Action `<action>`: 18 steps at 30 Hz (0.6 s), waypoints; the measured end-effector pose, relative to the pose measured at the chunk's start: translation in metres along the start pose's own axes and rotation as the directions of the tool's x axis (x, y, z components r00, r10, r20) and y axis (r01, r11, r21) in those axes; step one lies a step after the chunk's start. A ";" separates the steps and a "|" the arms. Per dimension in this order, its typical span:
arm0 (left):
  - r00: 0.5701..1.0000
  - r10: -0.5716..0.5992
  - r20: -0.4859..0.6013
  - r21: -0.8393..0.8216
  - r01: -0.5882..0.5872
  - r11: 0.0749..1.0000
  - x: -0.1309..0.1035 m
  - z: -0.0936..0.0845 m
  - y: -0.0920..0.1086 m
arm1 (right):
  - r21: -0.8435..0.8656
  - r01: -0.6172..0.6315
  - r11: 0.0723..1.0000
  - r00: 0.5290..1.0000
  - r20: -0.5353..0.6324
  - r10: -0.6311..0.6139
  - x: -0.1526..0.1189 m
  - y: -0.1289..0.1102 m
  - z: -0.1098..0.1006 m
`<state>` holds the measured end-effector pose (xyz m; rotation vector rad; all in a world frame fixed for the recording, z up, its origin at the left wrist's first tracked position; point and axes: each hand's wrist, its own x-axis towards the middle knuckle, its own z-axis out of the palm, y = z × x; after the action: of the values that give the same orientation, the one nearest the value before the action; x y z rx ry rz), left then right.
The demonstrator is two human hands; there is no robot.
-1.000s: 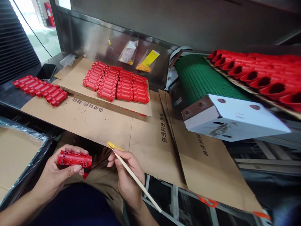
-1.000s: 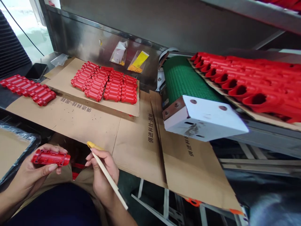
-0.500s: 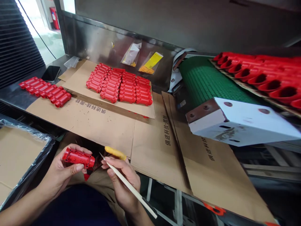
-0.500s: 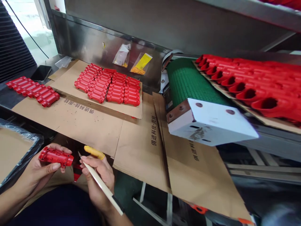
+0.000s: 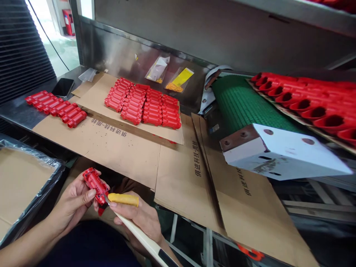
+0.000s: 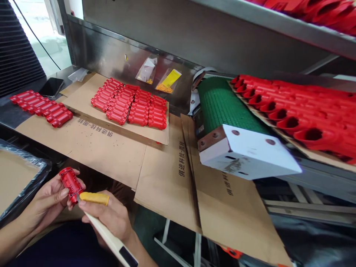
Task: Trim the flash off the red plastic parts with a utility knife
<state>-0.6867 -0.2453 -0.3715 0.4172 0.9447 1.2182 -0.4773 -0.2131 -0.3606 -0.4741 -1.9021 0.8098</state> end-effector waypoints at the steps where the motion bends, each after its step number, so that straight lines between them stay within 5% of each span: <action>1: 1.000 -0.008 -0.003 -0.002 0.008 1.000 -0.001 0.001 0.001 | 0.004 0.007 1.000 1.000 0.009 -0.007 0.001 0.000 0.000; 9: 1.000 0.001 0.004 0.025 -0.001 1.000 -0.003 0.005 0.006 | -0.008 -0.016 1.000 0.999 0.049 0.017 0.002 -0.002 -0.003; 15: 0.995 0.028 0.094 0.090 -0.036 0.995 -0.003 -0.001 -0.004 | -0.171 0.011 0.985 0.962 0.270 0.036 0.003 -0.008 -0.004; 18: 0.991 0.030 0.128 0.150 -0.049 0.987 0.000 -0.005 0.003 | -0.169 -0.052 0.984 0.986 0.148 0.077 -0.006 -0.009 -0.005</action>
<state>-0.6924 -0.2452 -0.3723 0.6304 0.9279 1.1448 -0.4697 -0.2211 -0.3561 -0.5917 -2.1168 0.7528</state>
